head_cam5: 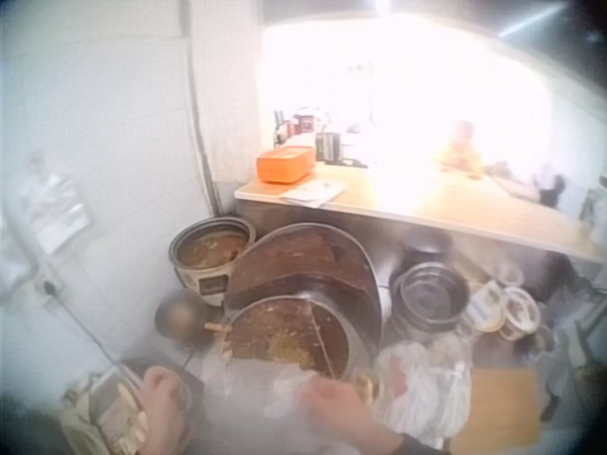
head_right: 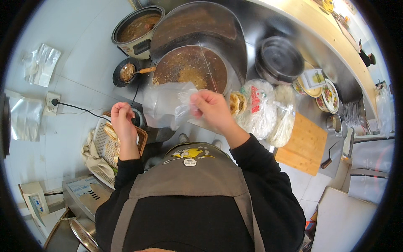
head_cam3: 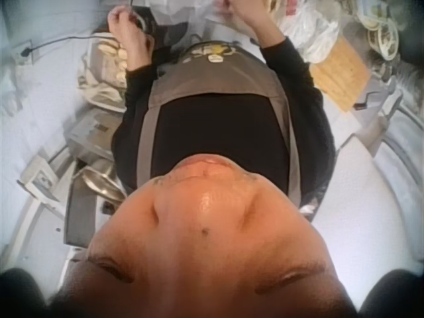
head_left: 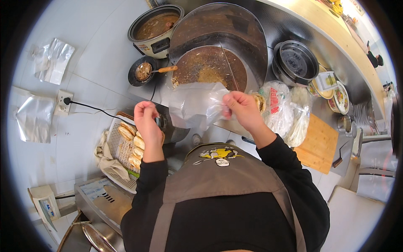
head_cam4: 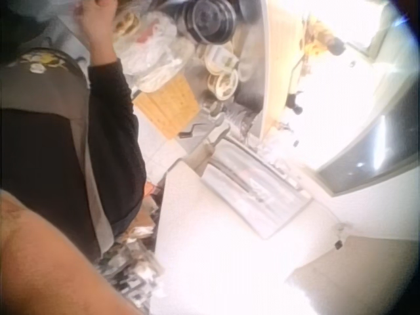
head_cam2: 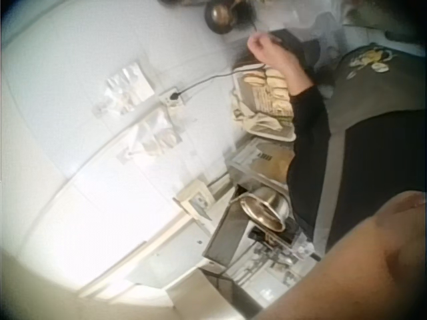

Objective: The person assembles two bao buns by spreading red sauce inside, then adding cooked noodles and egg with chopsticks. The filled buns are wrapped in paper and placed into a plastic bag. The person repeats the process for a second bun.

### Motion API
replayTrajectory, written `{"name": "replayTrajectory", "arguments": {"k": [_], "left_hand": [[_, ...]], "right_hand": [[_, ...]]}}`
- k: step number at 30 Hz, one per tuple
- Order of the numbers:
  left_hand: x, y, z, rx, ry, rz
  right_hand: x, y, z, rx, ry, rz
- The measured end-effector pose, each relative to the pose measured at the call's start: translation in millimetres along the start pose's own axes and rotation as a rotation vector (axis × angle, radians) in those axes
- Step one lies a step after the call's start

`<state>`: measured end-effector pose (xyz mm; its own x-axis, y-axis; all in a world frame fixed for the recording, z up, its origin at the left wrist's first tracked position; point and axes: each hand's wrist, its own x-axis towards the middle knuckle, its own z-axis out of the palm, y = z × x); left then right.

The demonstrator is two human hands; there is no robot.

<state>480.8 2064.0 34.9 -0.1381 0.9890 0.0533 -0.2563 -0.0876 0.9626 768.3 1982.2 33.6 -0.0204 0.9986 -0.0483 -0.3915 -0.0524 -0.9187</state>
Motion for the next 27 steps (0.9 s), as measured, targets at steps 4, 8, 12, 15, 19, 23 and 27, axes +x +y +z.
{"name": "replayTrajectory", "arguments": {"k": [4,8,12,15,19,23,27], "left_hand": [[-40,0,31,0.24,-0.51,0.001],[-41,-10,43,0.408,-0.761,-0.164],[-27,-19,8,0.46,-0.617,-0.171],[-6,-12,-16,1.117,-0.373,0.131],[-2,-2,-2,0.972,-0.481,0.275],[0,3,27,0.928,-0.666,0.498],[24,26,33,1.363,-0.402,0.32]], "right_hand": [[1,16,24,-0.247,-0.112,0.127],[-2,31,39,-0.712,-0.178,-0.142],[-3,21,31,-0.17,-0.223,-0.15],[-2,3,21,0.759,-0.192,0.004],[4,8,29,0.414,-0.178,0.319],[25,21,33,0.168,-0.19,0.2],[48,-6,25,-1.376,0.281,-0.266]]}}
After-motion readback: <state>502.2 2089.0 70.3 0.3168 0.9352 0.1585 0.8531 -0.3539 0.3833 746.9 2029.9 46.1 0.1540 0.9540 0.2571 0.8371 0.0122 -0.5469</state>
